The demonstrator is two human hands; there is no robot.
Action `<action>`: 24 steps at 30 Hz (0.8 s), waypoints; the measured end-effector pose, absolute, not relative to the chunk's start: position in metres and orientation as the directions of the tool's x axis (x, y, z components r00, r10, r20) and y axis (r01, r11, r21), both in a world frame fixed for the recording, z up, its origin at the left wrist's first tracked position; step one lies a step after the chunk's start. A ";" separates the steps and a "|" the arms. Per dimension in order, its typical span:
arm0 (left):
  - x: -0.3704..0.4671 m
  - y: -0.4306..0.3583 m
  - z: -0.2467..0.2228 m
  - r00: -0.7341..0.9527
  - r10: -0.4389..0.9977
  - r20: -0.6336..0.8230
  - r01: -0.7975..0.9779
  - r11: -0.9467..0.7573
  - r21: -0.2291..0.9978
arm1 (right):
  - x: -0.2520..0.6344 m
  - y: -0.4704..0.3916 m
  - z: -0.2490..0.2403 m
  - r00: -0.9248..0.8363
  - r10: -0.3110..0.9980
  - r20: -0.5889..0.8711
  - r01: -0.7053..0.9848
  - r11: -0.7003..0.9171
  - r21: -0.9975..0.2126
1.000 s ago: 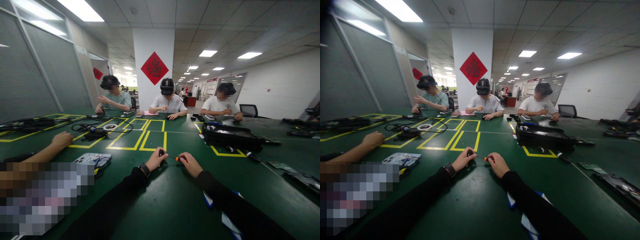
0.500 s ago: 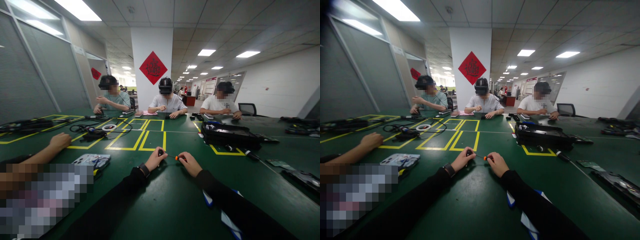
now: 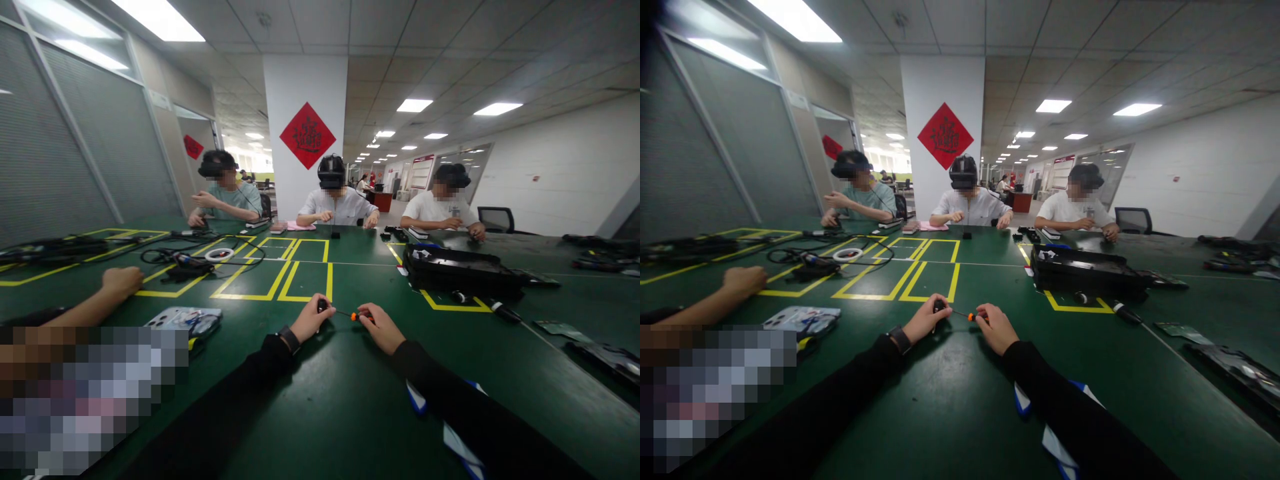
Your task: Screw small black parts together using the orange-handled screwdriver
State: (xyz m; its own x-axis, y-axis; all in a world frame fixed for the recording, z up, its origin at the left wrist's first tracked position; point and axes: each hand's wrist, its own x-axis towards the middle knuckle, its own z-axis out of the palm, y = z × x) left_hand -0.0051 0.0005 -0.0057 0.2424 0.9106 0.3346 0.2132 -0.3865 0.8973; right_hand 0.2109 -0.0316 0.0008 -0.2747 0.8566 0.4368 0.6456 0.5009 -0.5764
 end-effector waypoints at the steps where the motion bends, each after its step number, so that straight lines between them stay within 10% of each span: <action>1: -0.005 0.000 -0.005 0.245 0.912 0.331 0.210 -0.383 0.900 | 0.211 -0.031 0.001 -0.281 0.853 0.441 0.651 0.506 -0.565; 24: -0.006 -0.002 -0.002 0.220 0.914 0.341 0.252 -0.391 0.886 | 0.211 -0.032 0.004 -0.332 0.807 0.489 0.644 0.572 -0.507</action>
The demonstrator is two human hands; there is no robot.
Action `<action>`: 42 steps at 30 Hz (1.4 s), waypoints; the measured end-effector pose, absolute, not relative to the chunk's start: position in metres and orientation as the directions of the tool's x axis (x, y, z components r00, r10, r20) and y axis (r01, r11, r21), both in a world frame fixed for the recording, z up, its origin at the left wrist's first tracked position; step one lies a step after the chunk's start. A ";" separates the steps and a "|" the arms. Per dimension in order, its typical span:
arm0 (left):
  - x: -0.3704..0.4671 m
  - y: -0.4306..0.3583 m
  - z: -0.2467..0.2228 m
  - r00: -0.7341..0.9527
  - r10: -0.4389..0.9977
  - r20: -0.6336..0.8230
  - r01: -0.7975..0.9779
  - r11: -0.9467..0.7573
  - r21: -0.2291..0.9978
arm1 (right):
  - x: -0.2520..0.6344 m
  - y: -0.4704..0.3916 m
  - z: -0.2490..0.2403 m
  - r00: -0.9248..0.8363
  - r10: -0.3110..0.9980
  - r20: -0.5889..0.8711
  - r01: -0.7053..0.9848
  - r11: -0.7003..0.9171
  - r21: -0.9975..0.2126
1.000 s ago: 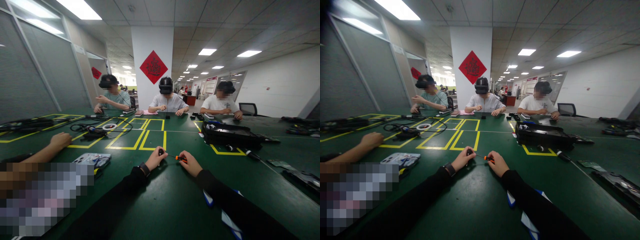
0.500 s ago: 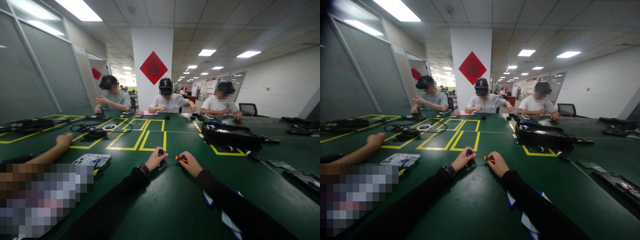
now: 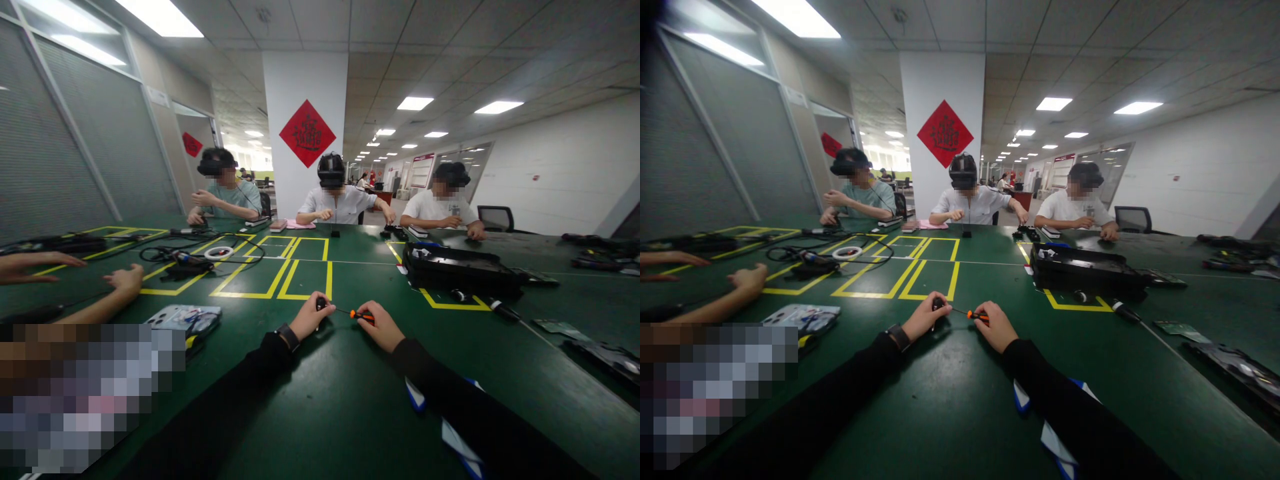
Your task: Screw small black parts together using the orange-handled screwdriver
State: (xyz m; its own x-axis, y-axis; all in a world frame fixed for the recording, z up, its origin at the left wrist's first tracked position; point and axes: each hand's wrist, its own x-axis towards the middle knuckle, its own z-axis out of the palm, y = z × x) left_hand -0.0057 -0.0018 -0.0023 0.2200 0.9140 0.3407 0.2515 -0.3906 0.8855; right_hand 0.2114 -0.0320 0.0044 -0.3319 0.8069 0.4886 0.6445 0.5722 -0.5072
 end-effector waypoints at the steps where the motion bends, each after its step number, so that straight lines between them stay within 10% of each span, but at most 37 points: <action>1: -0.006 -0.002 -0.002 0.223 0.913 0.343 0.251 -0.393 0.884 | 0.211 -0.032 0.004 -0.332 0.805 0.491 0.642 0.574 -0.508; 42: -0.005 0.001 -0.005 0.242 0.904 0.352 0.208 -0.402 0.892 | 0.213 -0.032 0.006 -0.295 0.835 0.464 0.705 0.518 -0.484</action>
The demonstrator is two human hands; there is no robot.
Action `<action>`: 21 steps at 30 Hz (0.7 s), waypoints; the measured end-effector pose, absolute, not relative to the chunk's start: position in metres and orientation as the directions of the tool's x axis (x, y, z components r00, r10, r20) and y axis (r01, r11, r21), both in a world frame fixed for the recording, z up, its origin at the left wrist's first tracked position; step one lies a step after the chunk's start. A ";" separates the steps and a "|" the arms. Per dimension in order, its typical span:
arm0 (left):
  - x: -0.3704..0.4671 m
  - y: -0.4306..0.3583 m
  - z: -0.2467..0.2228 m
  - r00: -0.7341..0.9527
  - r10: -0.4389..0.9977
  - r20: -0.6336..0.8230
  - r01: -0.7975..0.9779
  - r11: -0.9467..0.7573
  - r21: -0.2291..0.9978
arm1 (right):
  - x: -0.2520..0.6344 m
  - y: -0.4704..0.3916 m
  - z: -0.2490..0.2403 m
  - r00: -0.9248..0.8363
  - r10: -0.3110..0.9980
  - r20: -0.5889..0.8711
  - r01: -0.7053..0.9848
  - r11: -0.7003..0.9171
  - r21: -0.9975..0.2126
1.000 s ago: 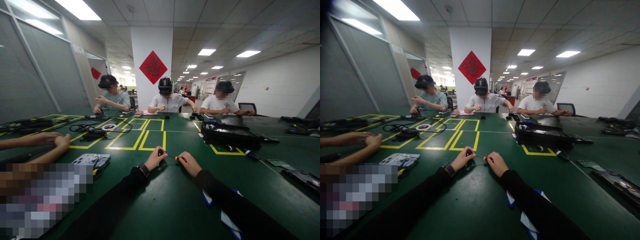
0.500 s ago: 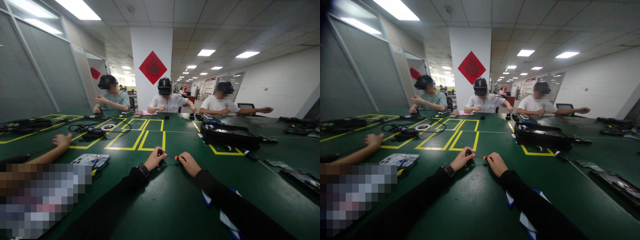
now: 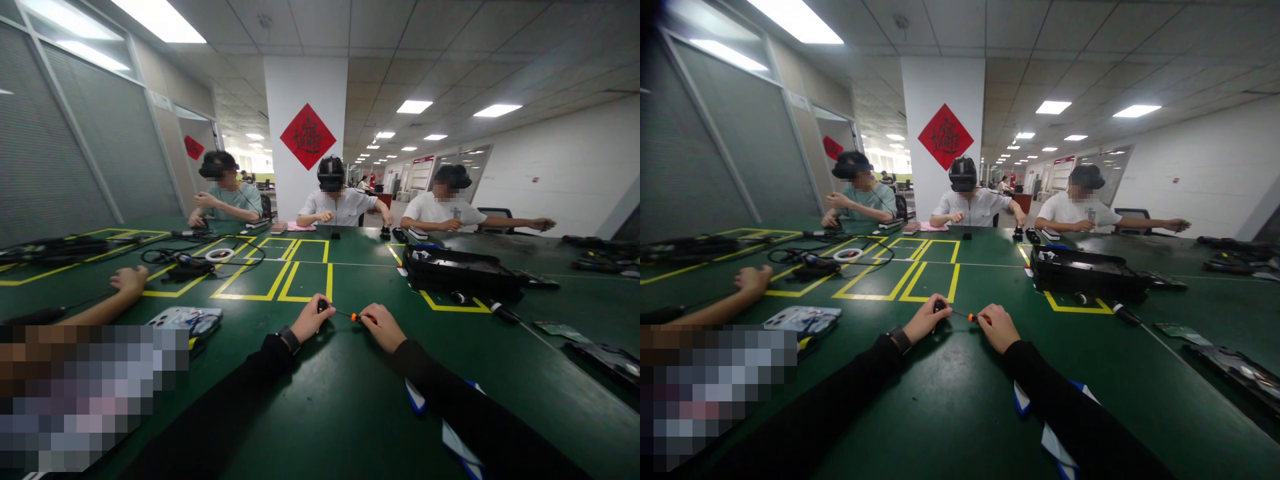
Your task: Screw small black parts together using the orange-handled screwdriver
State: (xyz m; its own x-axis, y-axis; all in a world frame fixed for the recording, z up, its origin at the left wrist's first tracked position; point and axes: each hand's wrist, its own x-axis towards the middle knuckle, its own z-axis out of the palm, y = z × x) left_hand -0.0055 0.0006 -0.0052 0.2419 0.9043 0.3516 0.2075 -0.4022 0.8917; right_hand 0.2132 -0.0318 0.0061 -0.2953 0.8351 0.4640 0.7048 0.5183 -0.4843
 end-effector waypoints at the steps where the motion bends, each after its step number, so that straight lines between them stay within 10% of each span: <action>1: -0.006 0.001 -0.005 0.237 0.906 0.349 0.207 -0.399 0.893 | 0.213 -0.032 0.007 -0.312 0.828 0.467 0.704 0.531 -0.472; 21: -0.006 0.001 -0.006 0.226 0.907 0.355 0.231 -0.404 0.885 | 0.208 -0.035 0.004 -0.354 0.803 0.480 0.593 0.590 -0.549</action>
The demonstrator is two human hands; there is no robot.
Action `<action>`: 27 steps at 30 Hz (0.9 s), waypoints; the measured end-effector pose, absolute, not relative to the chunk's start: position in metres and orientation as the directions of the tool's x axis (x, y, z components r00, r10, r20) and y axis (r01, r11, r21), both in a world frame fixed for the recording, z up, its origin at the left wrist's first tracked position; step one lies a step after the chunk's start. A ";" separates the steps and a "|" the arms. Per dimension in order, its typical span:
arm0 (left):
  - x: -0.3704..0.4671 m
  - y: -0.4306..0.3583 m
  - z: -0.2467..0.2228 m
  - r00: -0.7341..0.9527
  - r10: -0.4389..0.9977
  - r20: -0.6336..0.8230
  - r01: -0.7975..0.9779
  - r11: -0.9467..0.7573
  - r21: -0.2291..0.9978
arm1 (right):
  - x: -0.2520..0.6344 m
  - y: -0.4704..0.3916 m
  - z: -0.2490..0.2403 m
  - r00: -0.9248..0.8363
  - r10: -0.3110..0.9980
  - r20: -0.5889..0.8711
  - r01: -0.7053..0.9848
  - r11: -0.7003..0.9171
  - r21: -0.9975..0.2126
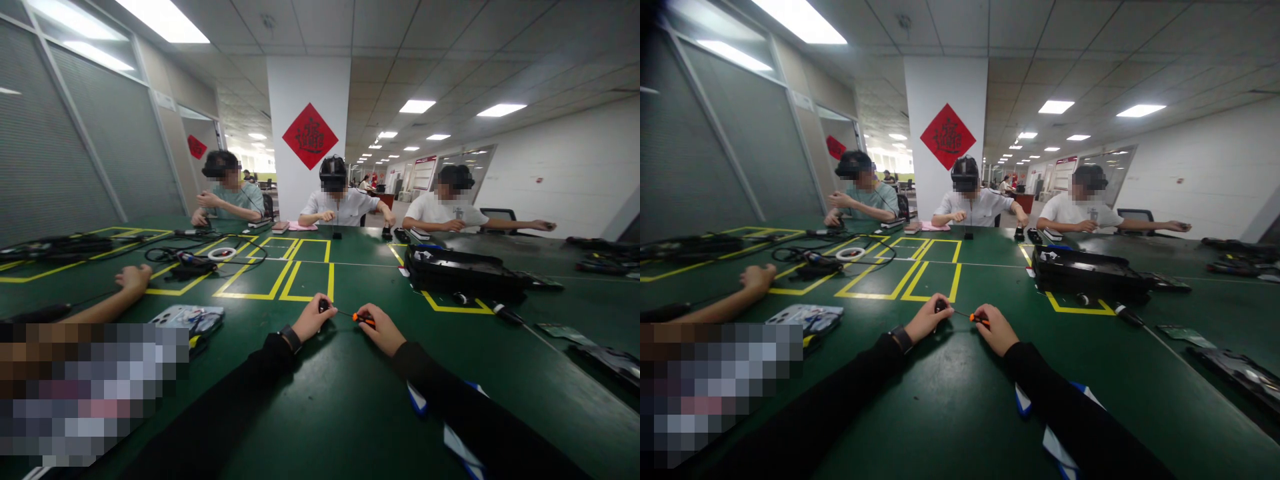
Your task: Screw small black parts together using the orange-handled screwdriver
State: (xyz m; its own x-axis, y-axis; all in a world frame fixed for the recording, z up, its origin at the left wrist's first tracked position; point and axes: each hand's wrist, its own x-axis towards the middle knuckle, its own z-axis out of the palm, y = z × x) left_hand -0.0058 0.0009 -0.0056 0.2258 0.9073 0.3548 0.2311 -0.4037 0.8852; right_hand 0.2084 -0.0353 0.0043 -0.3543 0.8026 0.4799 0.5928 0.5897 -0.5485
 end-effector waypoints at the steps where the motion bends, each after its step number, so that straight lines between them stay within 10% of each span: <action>1: -0.006 0.001 -0.006 0.226 0.907 0.356 0.234 -0.405 0.884 | 0.208 -0.035 0.004 -0.347 0.808 0.476 0.595 0.582 -0.554; 27: -0.006 0.001 -0.005 0.216 0.910 0.354 0.227 -0.399 0.888 | 0.210 -0.033 0.005 -0.336 0.811 0.480 0.626 0.573 -0.530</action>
